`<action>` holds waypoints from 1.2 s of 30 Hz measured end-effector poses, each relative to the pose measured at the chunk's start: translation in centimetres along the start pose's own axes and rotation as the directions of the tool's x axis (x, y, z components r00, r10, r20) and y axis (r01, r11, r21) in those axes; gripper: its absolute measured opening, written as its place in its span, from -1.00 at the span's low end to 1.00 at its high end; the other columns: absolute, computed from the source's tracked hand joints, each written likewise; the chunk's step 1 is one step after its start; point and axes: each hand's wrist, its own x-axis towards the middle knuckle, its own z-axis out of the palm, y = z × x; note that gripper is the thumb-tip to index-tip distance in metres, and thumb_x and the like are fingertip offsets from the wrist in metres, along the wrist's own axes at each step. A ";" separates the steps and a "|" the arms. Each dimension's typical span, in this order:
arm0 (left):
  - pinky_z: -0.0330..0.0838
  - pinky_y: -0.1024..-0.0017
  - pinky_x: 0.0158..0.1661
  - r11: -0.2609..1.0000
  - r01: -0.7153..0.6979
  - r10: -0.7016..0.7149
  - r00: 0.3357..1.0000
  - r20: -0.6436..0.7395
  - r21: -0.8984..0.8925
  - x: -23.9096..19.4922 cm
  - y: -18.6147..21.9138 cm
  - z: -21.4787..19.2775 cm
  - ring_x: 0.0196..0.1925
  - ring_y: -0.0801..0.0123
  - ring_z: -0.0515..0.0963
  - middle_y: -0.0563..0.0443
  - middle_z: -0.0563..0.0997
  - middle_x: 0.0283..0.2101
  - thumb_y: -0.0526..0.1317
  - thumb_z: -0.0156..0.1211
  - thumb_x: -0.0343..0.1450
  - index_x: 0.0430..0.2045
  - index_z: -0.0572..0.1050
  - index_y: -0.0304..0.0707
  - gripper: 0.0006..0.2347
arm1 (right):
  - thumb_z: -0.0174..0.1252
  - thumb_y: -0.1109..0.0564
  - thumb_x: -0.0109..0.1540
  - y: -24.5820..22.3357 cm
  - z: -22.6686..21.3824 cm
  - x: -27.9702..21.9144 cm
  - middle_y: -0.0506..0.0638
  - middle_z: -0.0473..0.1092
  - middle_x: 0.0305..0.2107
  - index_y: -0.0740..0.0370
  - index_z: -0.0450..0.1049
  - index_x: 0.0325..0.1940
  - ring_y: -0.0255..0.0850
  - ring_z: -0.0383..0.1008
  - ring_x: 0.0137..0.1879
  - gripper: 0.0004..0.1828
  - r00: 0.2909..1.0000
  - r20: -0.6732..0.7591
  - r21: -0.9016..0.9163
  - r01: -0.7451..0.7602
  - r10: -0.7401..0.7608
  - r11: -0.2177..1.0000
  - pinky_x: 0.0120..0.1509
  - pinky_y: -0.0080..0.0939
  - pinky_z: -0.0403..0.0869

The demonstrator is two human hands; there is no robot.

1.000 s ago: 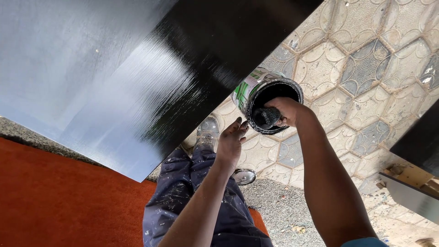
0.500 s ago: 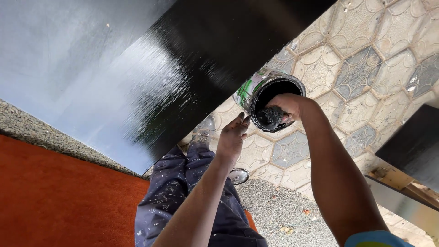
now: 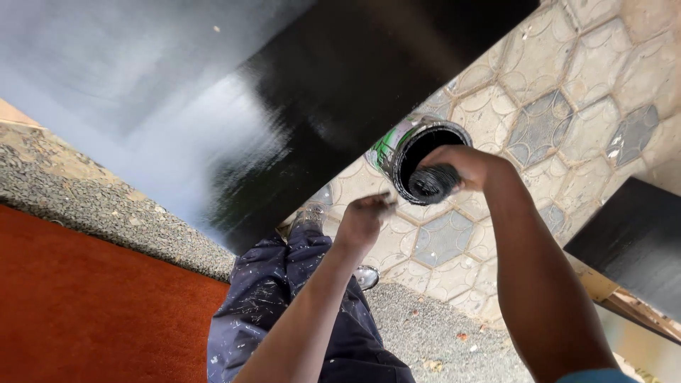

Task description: Painting a flat furniture panel with black paint using a sponge applicator.

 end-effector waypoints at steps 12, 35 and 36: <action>0.66 0.25 -0.57 0.961 -0.157 0.145 0.987 0.070 0.229 -15.2 28.9 -10.6 -0.55 0.02 0.73 -0.40 0.62 -0.61 -0.02 0.25 0.42 -0.62 0.62 -0.54 -0.59 | -0.05 0.26 0.32 -8.6 9.5 -13.9 0.30 0.55 -0.35 0.38 0.46 0.02 0.03 0.62 -0.33 -0.74 0.543 -0.118 0.710 0.632 -0.832 0.312 0.11 0.14 0.59; 0.42 0.42 -0.06 0.540 0.158 0.199 0.930 -0.308 0.827 -13.5 42.5 -15.3 -0.66 0.40 0.55 0.14 0.56 -0.71 0.45 -0.25 0.44 -0.77 0.49 -0.15 -0.32 | 0.21 0.18 0.22 -21.6 16.9 -14.8 0.15 0.43 -0.51 0.27 0.43 -0.31 0.05 0.38 -0.48 -0.89 -0.102 -0.629 -0.737 0.392 -0.771 0.550 -0.45 0.11 0.30; 0.42 0.42 -0.06 0.541 0.161 0.204 0.927 -0.314 0.826 -13.6 42.8 -15.6 -0.66 0.40 0.55 0.14 0.56 -0.71 0.45 -0.25 0.44 -0.77 0.49 -0.15 -0.32 | 0.21 0.18 0.22 -20.7 20.8 -13.4 0.15 0.43 -0.51 0.27 0.43 -0.31 0.05 0.38 -0.48 -0.89 -0.104 -0.627 -0.738 0.398 -0.772 0.545 -0.45 0.11 0.30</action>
